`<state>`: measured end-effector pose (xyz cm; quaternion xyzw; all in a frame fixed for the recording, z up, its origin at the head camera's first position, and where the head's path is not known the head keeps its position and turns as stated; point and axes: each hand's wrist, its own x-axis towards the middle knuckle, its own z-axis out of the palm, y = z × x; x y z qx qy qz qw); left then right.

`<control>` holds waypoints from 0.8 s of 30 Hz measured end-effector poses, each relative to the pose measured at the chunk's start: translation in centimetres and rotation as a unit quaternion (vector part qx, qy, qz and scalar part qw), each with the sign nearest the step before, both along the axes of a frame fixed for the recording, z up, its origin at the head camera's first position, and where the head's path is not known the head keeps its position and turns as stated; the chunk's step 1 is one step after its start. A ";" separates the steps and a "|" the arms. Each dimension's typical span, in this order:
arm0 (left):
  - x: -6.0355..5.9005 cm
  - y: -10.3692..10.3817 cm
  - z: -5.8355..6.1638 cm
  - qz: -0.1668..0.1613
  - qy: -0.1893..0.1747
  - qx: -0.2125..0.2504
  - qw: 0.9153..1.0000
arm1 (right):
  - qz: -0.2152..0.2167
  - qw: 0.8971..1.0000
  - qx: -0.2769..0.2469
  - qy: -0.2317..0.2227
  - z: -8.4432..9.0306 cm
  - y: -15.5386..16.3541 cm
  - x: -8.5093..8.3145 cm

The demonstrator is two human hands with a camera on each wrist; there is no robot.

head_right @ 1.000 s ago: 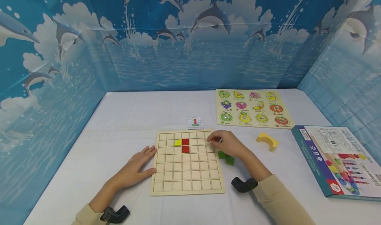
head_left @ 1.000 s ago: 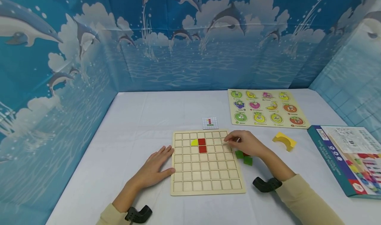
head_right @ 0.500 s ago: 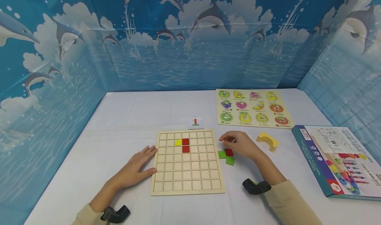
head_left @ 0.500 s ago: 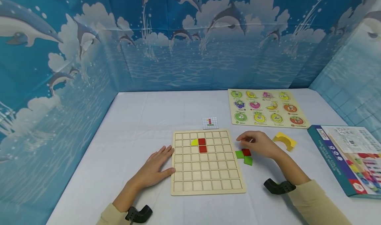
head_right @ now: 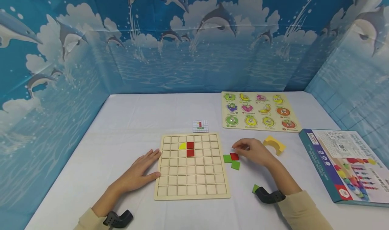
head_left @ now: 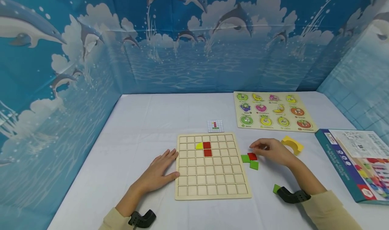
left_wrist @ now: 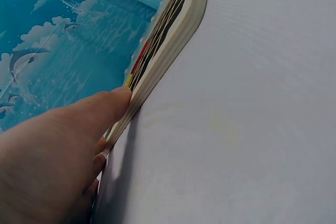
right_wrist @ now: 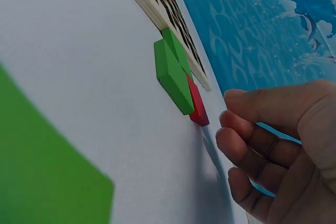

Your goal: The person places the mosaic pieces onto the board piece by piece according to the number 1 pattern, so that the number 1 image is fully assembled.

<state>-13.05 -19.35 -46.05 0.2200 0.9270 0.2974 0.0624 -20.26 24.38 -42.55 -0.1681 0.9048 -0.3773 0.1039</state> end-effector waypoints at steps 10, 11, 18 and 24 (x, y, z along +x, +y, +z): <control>0.0 0.0 0.1 -0.001 0.001 -0.003 1.000 | 0.007 1.000 0.000 -0.012 -0.6 0.7 0.4; 0.0 0.0 0.1 -0.001 0.000 -0.003 1.000 | 0.010 1.000 0.000 -0.012 -0.6 0.8 0.4; 0.0 0.0 0.1 -0.001 0.001 0.002 1.000 | 0.019 1.000 0.015 -0.003 -0.7 0.7 0.4; 0.0 0.0 0.1 0.002 -0.003 -0.004 1.000 | 0.020 1.000 0.013 -0.005 -0.8 0.6 0.3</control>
